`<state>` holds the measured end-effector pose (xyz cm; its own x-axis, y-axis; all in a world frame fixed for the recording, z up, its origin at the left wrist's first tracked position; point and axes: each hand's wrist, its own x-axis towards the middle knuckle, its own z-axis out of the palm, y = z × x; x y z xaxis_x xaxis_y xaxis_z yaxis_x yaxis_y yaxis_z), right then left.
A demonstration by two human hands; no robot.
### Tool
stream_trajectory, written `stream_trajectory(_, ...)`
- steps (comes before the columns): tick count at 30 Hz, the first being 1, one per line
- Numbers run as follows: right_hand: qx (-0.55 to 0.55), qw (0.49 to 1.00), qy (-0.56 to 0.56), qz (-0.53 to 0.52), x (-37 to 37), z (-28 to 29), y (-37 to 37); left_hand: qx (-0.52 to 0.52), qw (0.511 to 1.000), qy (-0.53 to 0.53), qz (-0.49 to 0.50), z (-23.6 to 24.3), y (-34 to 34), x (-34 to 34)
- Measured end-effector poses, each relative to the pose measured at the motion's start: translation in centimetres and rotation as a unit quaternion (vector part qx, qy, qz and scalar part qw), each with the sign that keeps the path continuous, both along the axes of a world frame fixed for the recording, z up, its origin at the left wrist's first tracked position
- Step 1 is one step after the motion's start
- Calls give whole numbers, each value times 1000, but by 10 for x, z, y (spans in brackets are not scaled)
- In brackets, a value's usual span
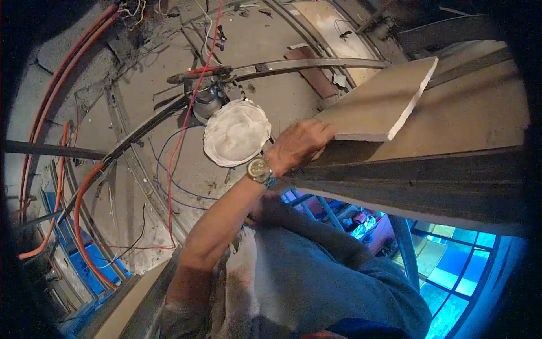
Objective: The person pulls a red electrical wire through a conduit and uses pliers to strip and twist wires at a junction box in a construction site workshop.
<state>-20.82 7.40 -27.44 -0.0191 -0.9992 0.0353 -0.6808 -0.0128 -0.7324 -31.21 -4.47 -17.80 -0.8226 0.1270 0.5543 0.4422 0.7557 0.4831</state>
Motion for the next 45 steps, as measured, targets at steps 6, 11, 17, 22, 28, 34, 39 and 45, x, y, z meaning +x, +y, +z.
stream_trajectory(6,18,999,-30,-10,-3,-7,-3,0,1000,8,10,6,2,-13)
stream_trajectory(11,42,999,-21,-5,-4,-23,-1,4,1000,0,25,1,7,-11)
stream_trajectory(17,109,994,12,2,-2,-58,6,-12,991,-135,-17,31,-16,12)
stream_trajectory(22,-72,996,-43,-16,-4,31,-15,29,993,-117,7,73,-78,36)
stream_trajectory(28,-26,995,-98,-2,-11,41,-19,326,916,46,229,133,-193,56)
stream_trajectory(34,-66,991,-120,6,-17,38,-16,134,786,60,601,23,-315,101)
stream_trajectory(39,-38,991,-119,42,-11,42,-20,-160,733,-209,628,-107,-363,230)
stream_trajectory(45,-12,975,-222,-3,-12,68,-30,-116,629,-373,672,-119,-356,250)
